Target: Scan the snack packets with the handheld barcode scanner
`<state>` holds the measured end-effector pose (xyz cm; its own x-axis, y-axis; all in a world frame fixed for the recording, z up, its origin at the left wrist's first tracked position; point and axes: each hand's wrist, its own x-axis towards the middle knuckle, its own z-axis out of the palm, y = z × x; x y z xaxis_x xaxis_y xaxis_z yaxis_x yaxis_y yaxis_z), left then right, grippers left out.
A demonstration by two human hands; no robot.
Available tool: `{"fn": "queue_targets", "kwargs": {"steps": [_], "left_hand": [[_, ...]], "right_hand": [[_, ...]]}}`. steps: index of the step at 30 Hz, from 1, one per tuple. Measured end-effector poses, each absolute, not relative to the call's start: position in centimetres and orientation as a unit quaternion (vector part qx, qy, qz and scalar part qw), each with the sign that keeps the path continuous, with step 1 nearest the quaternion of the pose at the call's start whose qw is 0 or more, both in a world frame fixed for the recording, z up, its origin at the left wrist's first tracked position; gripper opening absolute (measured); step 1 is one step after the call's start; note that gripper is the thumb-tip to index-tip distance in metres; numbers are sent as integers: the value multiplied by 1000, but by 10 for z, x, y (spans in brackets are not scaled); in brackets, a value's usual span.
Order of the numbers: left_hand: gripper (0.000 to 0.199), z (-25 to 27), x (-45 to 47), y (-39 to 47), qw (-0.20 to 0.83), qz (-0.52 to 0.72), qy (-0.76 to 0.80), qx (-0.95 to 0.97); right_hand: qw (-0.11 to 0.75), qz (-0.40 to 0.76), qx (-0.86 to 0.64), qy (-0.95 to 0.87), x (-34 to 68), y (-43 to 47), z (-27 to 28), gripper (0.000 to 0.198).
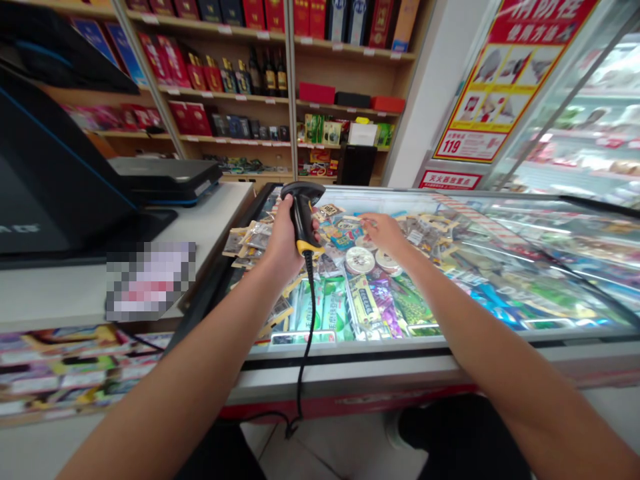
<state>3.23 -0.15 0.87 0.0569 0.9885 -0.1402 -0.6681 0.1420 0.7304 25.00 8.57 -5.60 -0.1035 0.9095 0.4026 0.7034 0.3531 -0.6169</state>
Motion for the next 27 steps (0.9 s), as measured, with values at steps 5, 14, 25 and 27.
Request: {"fn": "queue_targets", "kwargs": {"steps": [5, 14, 25, 27], "left_hand": [[54, 2, 38, -1, 684, 578, 340, 287], [50, -8, 46, -5, 685, 543, 361, 325], [43, -8, 35, -1, 580, 472, 396, 533], [42, -6, 30, 1, 561, 470, 377, 567]], "right_hand": [[447, 384, -575, -569, 248, 78, -43, 16], [447, 300, -561, -629, 248, 77, -50, 40], [495, 165, -538, -662, 263, 93, -47, 19], [491, 143, -554, -657, 264, 90, -42, 21]]}}
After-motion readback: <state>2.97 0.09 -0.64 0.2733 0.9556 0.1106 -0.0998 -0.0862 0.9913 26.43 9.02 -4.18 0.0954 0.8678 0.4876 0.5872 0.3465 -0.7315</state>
